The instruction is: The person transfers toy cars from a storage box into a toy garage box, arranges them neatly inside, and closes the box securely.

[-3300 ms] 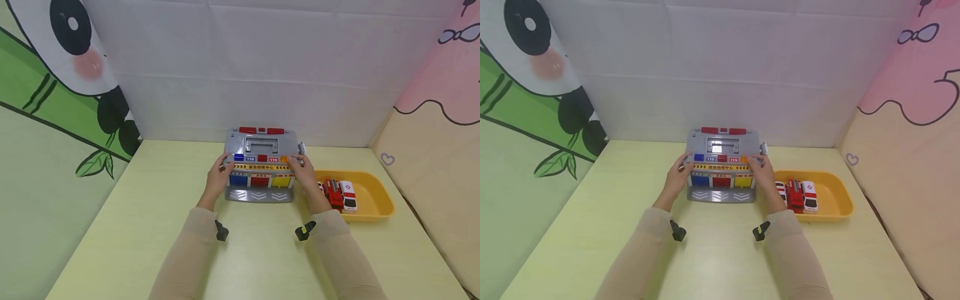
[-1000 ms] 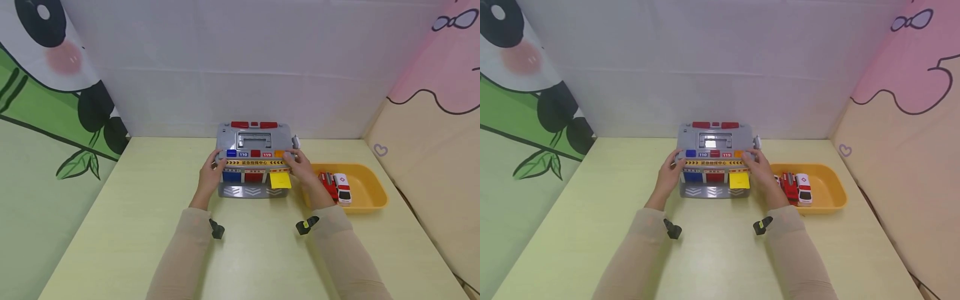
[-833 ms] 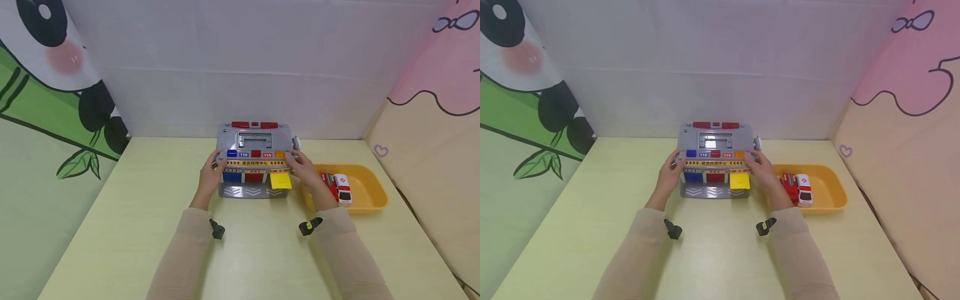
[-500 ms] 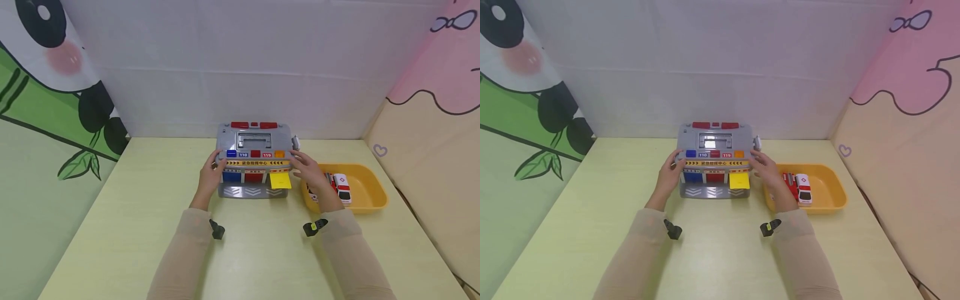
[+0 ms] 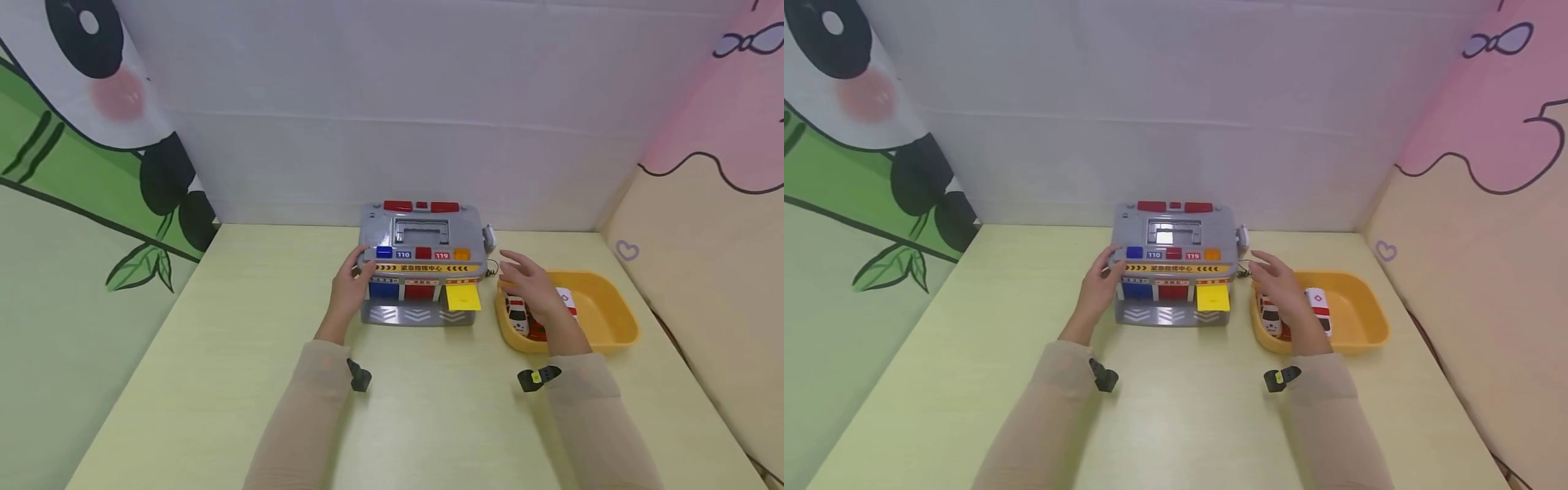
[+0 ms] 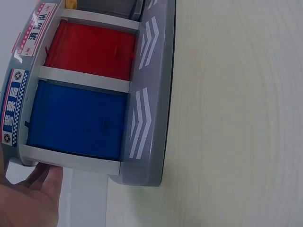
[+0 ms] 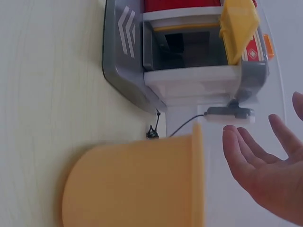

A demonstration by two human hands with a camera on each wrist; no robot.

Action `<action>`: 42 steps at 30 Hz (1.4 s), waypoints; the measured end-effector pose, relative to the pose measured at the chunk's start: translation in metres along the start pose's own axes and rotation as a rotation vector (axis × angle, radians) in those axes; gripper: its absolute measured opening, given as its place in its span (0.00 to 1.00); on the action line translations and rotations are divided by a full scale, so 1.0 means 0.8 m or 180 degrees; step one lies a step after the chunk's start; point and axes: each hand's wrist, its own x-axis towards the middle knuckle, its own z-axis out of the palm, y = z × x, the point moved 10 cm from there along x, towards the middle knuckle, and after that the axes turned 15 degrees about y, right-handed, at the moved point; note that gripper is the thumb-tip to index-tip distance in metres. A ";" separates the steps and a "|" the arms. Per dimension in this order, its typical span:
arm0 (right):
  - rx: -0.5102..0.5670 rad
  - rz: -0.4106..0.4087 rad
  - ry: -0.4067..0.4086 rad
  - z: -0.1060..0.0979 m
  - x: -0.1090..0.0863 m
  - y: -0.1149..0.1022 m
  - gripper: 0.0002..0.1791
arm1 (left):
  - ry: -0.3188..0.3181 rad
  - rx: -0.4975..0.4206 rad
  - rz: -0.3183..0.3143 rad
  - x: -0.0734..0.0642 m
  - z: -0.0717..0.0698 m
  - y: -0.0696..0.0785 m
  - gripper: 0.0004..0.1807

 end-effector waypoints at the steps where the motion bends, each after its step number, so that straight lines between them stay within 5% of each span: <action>1: -0.0006 -0.0019 -0.0001 -0.004 -0.002 -0.001 0.33 | 0.0003 0.0004 -0.0004 0.000 0.001 0.000 0.24; 17: -0.0251 -0.0347 -0.0121 -0.052 -0.011 -0.003 0.35 | -0.0005 -0.0022 0.0004 0.000 0.001 -0.001 0.24; 42: -0.0432 -0.0280 -0.0002 -0.099 -0.013 0.031 0.35 | 0.0015 0.0004 -0.0007 0.000 0.002 -0.003 0.24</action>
